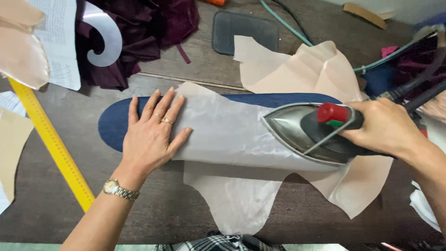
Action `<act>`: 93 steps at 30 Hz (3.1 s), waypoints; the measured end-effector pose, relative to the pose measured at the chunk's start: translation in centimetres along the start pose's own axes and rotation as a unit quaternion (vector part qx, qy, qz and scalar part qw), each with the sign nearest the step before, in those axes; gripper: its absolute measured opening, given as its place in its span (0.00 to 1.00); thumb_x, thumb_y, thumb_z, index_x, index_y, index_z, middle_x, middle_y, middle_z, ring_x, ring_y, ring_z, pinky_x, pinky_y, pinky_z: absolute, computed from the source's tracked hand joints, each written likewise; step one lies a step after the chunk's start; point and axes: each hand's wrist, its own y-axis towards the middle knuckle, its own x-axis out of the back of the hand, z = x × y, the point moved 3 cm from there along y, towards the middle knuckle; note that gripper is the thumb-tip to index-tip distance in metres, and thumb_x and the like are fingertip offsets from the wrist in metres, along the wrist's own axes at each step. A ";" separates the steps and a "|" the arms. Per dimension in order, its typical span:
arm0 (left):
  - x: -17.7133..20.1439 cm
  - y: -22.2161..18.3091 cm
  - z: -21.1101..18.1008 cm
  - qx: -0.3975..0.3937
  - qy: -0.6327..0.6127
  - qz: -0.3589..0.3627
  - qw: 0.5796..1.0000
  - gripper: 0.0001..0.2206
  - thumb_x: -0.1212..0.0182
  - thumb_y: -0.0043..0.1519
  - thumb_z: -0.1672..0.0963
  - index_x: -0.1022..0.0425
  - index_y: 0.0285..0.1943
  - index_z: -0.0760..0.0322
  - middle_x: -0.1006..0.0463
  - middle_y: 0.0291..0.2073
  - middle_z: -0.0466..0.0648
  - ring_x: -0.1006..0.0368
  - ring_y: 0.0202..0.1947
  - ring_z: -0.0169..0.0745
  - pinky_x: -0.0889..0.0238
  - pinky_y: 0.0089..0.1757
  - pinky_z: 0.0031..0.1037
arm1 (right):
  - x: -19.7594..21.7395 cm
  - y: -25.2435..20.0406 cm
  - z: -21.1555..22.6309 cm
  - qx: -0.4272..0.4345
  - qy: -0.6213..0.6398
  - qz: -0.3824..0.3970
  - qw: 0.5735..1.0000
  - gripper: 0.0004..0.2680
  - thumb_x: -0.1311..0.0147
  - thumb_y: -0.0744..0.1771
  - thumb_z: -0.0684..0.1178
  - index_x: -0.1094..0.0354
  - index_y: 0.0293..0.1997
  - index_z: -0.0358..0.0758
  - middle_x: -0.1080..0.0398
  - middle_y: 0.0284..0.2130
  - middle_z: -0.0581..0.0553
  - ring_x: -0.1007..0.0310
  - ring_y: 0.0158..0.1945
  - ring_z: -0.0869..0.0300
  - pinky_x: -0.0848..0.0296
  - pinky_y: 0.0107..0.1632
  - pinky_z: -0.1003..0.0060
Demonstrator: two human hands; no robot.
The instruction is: Pressing and smoothing fabric pieces using a steam iron on a pressing board
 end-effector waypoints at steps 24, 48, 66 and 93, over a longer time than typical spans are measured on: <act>-0.2 -2.7 3.5 0.207 -0.538 -0.339 0.744 0.16 0.59 0.67 0.53 0.42 0.62 0.60 0.34 0.59 0.55 0.39 0.62 0.42 0.48 0.61 0.31 | 8.5 2.3 25.1 0.273 0.125 0.040 0.953 0.17 0.51 0.66 0.61 0.40 0.41 0.34 0.31 0.38 0.32 0.30 0.39 0.37 0.34 0.38 0.46; -0.6 -0.9 1.9 0.088 -0.119 -0.105 0.983 0.16 0.40 0.62 0.53 0.25 0.59 0.57 0.26 0.57 0.54 0.37 0.61 0.61 0.52 0.61 0.51 | 1.0 -3.4 6.4 0.041 0.081 0.095 0.991 0.14 0.48 0.64 0.58 0.43 0.49 0.44 0.28 0.23 0.38 0.27 0.26 0.47 0.31 0.30 0.53; -0.4 -0.5 1.3 0.113 -0.102 -0.115 0.982 0.18 0.45 0.61 0.55 0.29 0.60 0.64 0.26 0.55 0.54 0.37 0.59 0.59 0.54 0.61 0.50 | -5.6 0.5 -8.9 -0.035 0.158 0.020 0.987 0.10 0.40 0.60 0.57 0.22 0.38 0.47 0.24 0.19 0.45 0.30 0.25 0.61 0.34 0.32 0.65; 1.0 -1.7 1.2 0.205 -0.295 -0.304 0.882 0.17 0.58 0.52 0.64 0.42 0.52 0.71 0.41 0.59 0.62 0.48 0.66 0.66 0.54 0.65 0.51 | 11.2 9.0 28.3 0.207 0.076 0.047 0.974 0.10 0.51 0.61 0.46 0.37 0.38 0.27 0.34 0.34 0.29 0.31 0.29 0.38 0.33 0.27 0.50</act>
